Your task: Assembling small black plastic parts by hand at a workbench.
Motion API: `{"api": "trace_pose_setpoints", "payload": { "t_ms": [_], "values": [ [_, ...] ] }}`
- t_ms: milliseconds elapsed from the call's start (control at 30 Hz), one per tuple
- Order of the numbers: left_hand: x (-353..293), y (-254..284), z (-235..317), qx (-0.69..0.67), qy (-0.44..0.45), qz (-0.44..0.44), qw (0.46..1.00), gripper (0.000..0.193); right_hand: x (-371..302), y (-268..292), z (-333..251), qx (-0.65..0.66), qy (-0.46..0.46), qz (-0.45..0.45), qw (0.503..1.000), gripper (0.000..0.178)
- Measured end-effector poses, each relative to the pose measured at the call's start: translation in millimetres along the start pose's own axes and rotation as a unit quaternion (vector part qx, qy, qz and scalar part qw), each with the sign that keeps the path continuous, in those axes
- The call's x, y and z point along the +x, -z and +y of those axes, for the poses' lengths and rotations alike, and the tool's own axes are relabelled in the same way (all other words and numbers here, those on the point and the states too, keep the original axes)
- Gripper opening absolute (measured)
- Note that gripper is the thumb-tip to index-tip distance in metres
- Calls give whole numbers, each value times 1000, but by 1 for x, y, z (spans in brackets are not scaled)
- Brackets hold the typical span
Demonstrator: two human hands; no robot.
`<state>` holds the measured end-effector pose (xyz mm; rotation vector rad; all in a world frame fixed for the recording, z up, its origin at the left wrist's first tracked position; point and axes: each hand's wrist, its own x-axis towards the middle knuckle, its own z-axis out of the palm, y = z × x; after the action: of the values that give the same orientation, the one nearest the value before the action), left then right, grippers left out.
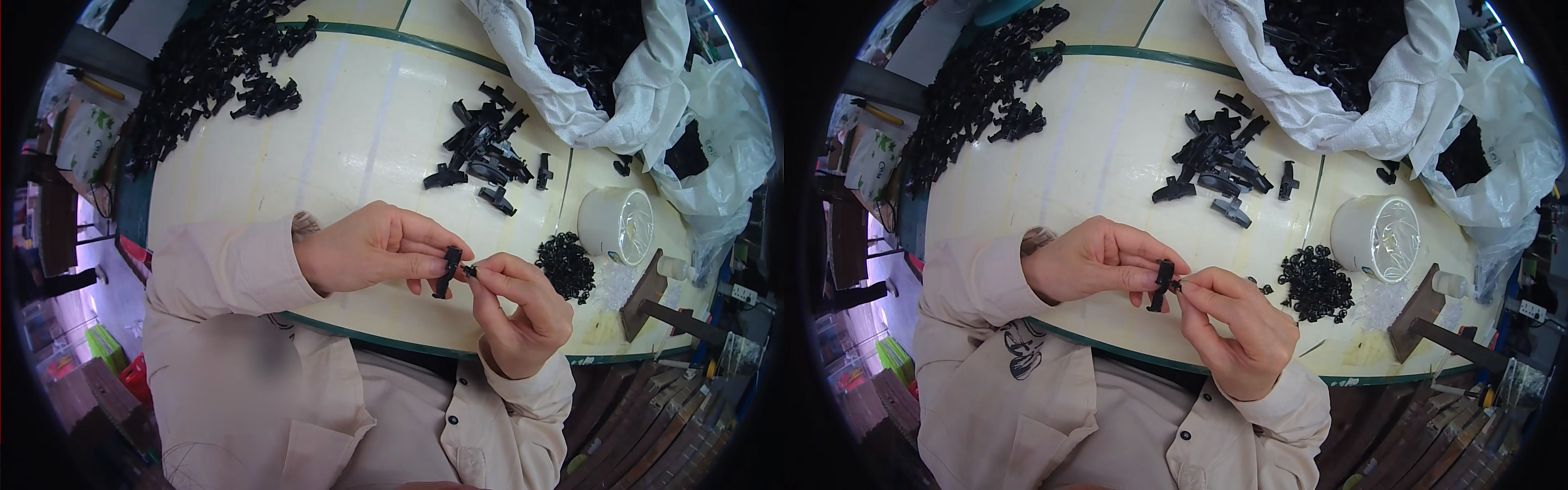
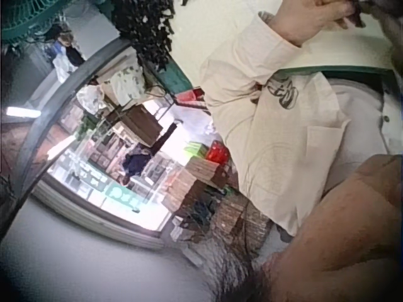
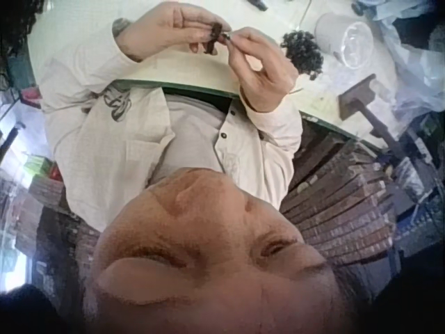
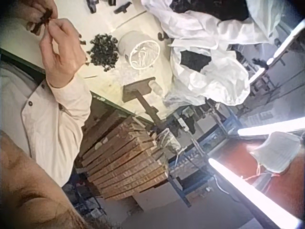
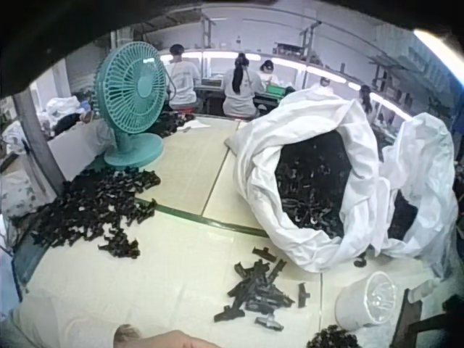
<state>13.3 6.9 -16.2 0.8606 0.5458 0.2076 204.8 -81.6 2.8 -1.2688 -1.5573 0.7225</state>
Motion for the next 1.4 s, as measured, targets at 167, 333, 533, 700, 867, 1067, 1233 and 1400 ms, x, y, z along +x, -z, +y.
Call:
{"api": "trace_pose_setpoints", "payload": {
  "t_ms": [167,333,533,700,867,1067,1233,1400],
  "values": [
    [0,-1,3,11,15,4,1000,29,1,-3,4,-27,18,13,999,21],
    [0,0,3,10,16,5,1000,28,1,-4,6,-34,23,5,999,22],
    [-1,0,5,18,20,6,1000,28,3,-4,6,-47,37,-8,998,23],
    [-1,1,1,35,4,5,999,28,4,-3,5,-60,51,-22,997,23],
    [-1,-2,-1,72,-3,22,997,27,0,-1,5,-115,72,-61,989,24],
    [-1,-1,3,59,13,55,997,26,4,1,7,-106,58,-98,988,25],
    [-13,22,14,65,13,229,971,19,-10,36,11,-144,-34,168,975,25],
    [-31,64,21,198,-66,412,887,17,-11,39,13,-313,51,-55,947,28]
  ]
}}
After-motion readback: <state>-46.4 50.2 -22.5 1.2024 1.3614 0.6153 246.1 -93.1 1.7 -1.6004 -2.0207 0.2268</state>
